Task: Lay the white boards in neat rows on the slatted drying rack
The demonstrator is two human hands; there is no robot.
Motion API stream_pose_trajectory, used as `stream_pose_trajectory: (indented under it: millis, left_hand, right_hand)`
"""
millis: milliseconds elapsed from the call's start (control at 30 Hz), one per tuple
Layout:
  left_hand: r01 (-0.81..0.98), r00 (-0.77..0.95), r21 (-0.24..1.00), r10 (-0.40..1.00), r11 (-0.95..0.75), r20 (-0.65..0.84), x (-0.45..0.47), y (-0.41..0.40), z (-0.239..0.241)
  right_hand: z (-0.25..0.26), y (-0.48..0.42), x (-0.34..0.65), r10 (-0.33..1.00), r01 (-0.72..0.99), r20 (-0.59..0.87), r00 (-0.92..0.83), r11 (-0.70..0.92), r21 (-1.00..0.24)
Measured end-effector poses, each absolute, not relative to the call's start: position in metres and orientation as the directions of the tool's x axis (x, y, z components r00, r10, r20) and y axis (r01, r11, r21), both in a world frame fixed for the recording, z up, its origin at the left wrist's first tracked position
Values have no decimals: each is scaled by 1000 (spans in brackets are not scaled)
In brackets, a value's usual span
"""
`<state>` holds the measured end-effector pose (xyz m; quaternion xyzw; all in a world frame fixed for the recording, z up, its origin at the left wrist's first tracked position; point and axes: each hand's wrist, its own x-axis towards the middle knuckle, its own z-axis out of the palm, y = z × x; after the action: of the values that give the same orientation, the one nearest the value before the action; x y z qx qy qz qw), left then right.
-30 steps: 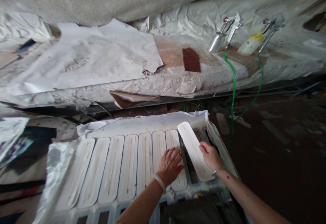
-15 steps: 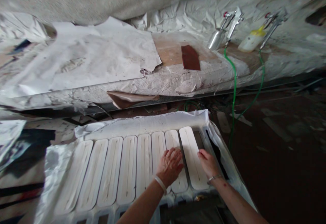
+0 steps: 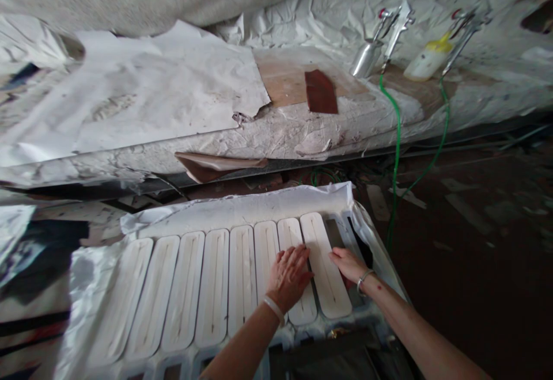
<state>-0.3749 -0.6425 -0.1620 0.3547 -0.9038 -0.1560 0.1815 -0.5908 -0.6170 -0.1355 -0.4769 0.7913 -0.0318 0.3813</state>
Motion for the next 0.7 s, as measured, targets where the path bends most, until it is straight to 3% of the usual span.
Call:
stream_pose_trajectory:
  millis: [400,700]
  left_hand:
    - [-567,-749,310,-634,763,190,-382,-682,-173]
    - [-565,-764,280,-620,776,176,-393,-698,-171]
  right_hand:
    - [-119,-619,-594,-632,-791,-757,-164,543,-282]
    - [-107,-623,-585,-736,-894,-640,-220,415,-169]
